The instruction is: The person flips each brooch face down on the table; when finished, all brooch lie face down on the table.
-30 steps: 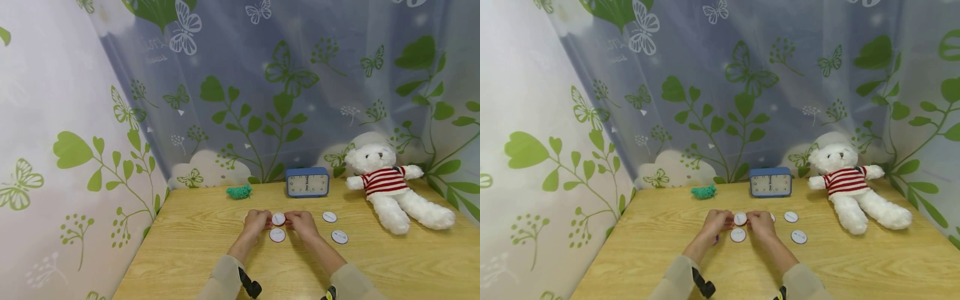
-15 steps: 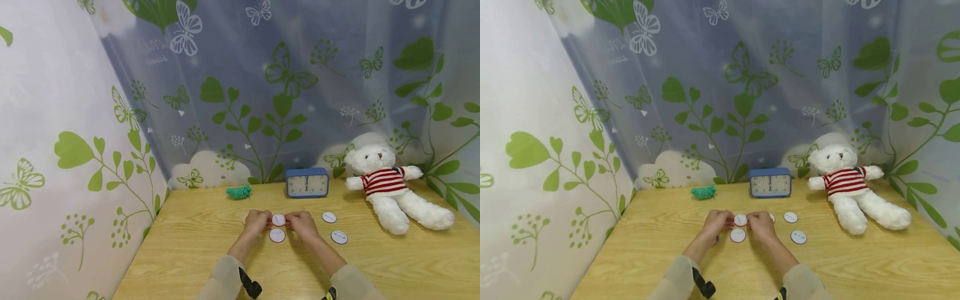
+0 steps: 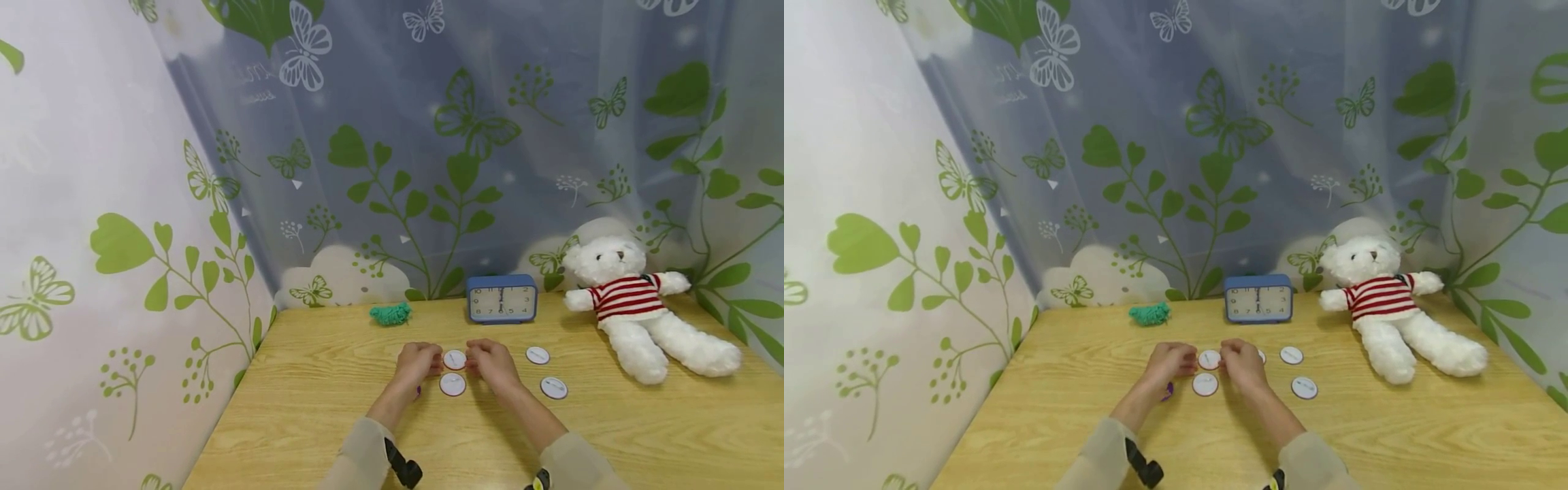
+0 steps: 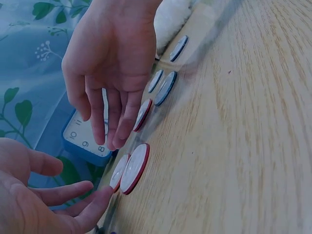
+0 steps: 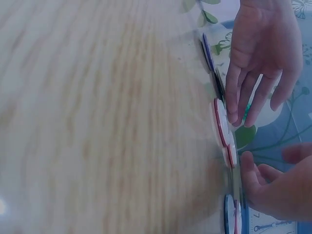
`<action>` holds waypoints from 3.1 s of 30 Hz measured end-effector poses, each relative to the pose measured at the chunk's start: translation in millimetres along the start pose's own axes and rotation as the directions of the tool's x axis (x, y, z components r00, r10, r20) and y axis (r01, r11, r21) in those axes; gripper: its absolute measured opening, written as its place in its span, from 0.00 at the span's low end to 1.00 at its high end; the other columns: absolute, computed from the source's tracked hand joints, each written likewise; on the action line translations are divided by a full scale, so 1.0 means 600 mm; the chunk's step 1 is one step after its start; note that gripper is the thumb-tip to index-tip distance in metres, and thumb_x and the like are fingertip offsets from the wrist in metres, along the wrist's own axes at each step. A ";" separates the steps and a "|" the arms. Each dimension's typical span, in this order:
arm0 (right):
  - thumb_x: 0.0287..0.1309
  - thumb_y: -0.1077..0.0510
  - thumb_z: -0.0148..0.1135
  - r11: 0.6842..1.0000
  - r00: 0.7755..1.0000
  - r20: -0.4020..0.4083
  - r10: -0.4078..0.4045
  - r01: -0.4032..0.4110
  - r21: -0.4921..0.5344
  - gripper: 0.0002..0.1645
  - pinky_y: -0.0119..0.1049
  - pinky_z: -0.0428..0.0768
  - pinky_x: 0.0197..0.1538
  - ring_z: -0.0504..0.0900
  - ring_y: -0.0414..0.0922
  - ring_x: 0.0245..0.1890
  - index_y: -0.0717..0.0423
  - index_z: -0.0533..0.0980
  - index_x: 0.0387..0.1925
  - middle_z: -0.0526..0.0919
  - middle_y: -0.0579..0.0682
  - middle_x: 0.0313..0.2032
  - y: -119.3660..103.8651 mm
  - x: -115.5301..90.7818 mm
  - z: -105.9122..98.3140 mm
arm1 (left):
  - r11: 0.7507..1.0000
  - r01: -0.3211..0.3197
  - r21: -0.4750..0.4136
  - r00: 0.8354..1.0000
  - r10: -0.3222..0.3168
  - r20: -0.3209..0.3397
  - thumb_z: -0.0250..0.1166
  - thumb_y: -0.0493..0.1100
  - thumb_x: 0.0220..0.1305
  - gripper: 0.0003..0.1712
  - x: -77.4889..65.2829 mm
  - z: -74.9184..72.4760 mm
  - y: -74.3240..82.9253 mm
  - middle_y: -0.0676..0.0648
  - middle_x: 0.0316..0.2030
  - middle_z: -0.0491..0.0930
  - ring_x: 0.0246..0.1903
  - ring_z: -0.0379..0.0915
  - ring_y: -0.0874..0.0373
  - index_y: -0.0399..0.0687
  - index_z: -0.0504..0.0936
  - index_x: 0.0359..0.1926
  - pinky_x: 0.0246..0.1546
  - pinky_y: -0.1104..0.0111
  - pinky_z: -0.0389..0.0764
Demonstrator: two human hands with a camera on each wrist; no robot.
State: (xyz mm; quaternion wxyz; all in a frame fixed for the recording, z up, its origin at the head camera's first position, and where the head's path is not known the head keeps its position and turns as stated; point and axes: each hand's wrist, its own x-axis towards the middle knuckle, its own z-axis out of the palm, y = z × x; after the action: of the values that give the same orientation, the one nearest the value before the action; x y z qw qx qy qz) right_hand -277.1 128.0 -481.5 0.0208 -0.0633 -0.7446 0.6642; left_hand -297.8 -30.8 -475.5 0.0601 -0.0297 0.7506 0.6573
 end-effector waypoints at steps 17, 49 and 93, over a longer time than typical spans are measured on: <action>0.75 0.63 0.53 0.986 0.992 0.126 -0.029 0.008 0.164 0.25 0.46 0.88 0.53 0.88 0.53 0.45 0.78 0.70 0.64 0.80 0.74 0.54 -0.006 -0.005 0.023 | 0.999 -0.050 -0.001 0.999 0.050 0.011 0.61 0.40 0.73 0.22 0.007 -0.064 -0.003 0.31 0.46 0.84 0.37 0.85 0.49 0.24 0.80 0.56 0.40 0.61 0.90; 0.73 0.65 0.53 0.982 0.969 0.242 0.047 -0.089 0.166 0.33 0.50 0.86 0.58 0.85 0.63 0.51 0.84 0.58 0.69 0.76 0.79 0.57 -0.012 0.003 0.101 | 1.000 0.004 -0.028 0.990 -0.008 -0.143 0.59 0.37 0.71 0.20 0.019 -0.144 -0.033 0.30 0.46 0.83 0.34 0.83 0.54 0.22 0.79 0.55 0.34 0.69 0.88; 0.71 0.69 0.56 0.977 0.989 0.139 0.056 -0.083 0.197 0.21 0.43 0.88 0.52 0.86 0.51 0.42 0.80 0.72 0.60 0.81 0.72 0.52 -0.009 0.006 0.120 | 0.998 -0.065 0.002 0.975 0.064 -0.211 0.63 0.26 0.63 0.13 0.023 -0.123 -0.049 0.39 0.34 0.84 0.26 0.76 0.60 0.25 0.85 0.48 0.26 0.73 0.81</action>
State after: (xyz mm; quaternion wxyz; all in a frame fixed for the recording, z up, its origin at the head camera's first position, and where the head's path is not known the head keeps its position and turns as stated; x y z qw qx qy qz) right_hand -289.1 56.6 -484.8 -0.0456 -0.0426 -0.6704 0.7393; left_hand -311.5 -107.1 -497.0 -0.0413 -0.0753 0.7518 0.6538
